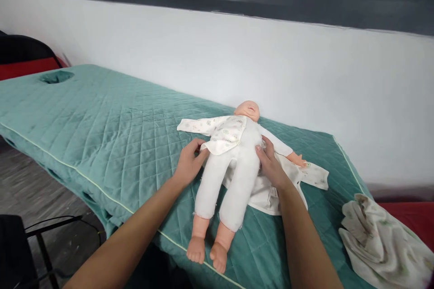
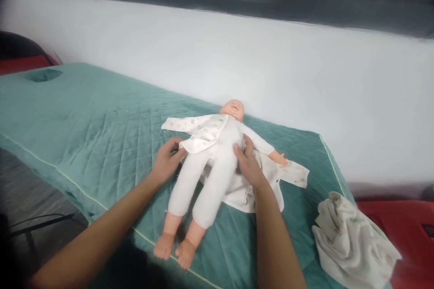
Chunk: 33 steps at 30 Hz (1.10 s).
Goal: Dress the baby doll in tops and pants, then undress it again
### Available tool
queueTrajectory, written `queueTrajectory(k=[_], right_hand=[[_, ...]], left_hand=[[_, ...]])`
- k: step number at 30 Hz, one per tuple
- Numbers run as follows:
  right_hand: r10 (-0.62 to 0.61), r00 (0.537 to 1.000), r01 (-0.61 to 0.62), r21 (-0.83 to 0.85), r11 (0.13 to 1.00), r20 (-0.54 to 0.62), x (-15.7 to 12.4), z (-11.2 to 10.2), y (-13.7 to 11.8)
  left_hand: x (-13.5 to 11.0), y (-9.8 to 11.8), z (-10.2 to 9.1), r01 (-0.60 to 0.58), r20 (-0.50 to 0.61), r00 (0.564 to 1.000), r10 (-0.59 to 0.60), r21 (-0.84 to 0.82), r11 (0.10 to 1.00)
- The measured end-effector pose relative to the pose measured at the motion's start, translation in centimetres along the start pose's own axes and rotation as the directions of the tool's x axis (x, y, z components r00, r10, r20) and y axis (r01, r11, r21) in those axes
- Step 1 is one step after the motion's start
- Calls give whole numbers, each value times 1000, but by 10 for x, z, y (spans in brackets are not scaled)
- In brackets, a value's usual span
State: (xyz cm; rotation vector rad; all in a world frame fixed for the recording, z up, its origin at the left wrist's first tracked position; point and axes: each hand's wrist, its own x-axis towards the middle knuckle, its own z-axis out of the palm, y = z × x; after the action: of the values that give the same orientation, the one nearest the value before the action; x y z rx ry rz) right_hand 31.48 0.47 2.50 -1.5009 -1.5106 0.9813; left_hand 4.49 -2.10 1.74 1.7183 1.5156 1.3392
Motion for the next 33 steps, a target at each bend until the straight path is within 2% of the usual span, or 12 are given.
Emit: queueTrajectory(k=[3,6,9,11,15,19,21,23,26,30,33], right_hand=[[-2,1000,2,-1,1000,-6,0,0,0],[-4,1000,4,5,1000,7,0,1,-1],[-5,1000,5,16,1000,5,0,1,-2],[4,1000,-4,20,1000,4,-1,1,-3],[7,1000,-7,19,1000,9,-3,1,-6],[-5,1000,4,35,999,15,-5,0,-9],[-6,1000,5,37,999,23,-5,-1,-10],[1,1000,-2,31,1000,28,-6,-1,-10],[10,1000,-10,10,1000,17,-6,-1,-9],[-67,995,60,-91,994,-73,-4,-7,-5],[-116,956,86,-120,989,-270,-3,-25,-3]], left_hand=[[-18,1,-5,-202,16,979,202,139,969],[-34,0,-8,-425,76,904,420,239,873],[-33,2,-7,-534,62,835,547,333,777],[-26,7,-4,-570,89,806,585,382,727],[-12,26,1,-646,227,756,614,410,644],[-13,38,1,-734,343,678,650,365,573],[-16,38,-2,-756,396,655,644,364,545],[-17,37,-6,-764,428,645,633,333,553],[-14,39,-9,-742,440,655,614,223,632],[4,48,0,-654,338,742,579,175,736],[26,56,18,-610,328,780,532,210,764]])
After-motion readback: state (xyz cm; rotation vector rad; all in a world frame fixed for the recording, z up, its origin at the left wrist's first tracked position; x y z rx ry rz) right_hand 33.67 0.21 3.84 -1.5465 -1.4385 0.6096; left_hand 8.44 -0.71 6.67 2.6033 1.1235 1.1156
